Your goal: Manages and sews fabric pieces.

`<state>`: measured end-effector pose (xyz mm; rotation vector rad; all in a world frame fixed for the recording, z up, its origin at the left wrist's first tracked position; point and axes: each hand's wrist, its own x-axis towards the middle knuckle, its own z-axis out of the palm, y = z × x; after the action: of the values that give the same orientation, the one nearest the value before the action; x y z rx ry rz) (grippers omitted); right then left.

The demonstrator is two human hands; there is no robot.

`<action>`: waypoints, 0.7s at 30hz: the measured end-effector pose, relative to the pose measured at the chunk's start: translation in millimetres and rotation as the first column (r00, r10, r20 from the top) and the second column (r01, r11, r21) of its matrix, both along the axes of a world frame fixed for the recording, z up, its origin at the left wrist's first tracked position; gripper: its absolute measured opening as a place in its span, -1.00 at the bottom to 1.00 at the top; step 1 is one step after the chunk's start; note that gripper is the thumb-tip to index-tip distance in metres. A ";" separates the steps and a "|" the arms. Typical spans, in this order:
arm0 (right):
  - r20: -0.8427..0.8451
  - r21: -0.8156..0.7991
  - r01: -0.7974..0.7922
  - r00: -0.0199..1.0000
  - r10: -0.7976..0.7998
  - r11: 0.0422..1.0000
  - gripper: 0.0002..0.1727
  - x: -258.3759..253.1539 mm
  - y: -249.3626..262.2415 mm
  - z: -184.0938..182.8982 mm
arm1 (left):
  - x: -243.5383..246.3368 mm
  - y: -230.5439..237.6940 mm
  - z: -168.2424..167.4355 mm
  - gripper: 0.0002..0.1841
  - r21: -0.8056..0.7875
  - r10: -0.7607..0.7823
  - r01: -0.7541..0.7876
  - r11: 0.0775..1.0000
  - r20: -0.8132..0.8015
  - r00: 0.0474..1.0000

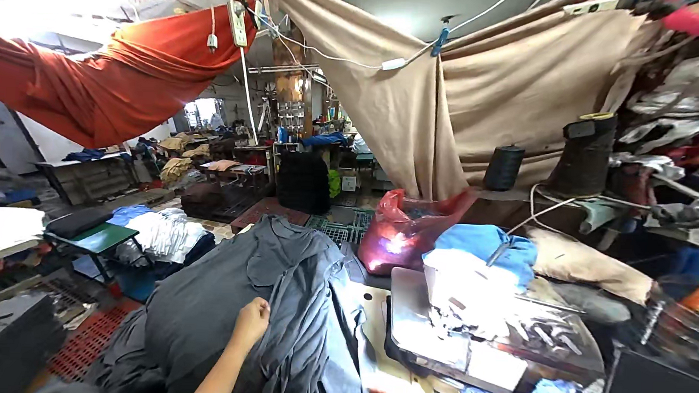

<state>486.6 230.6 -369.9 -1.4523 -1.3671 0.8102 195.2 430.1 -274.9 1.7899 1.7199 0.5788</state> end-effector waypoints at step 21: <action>0.533 0.180 -0.023 0.842 -0.078 0.983 -0.82 -71.2 66.0 16.4 | -15.4 -109.8 -110.3 -0.29 0.525 -0.036 0.176 0.833 -0.265 0.964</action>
<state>415.4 296.6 -353.5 -1.6170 -1.7796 0.2405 179.8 320.3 -385.2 2.4306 1.7051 0.9020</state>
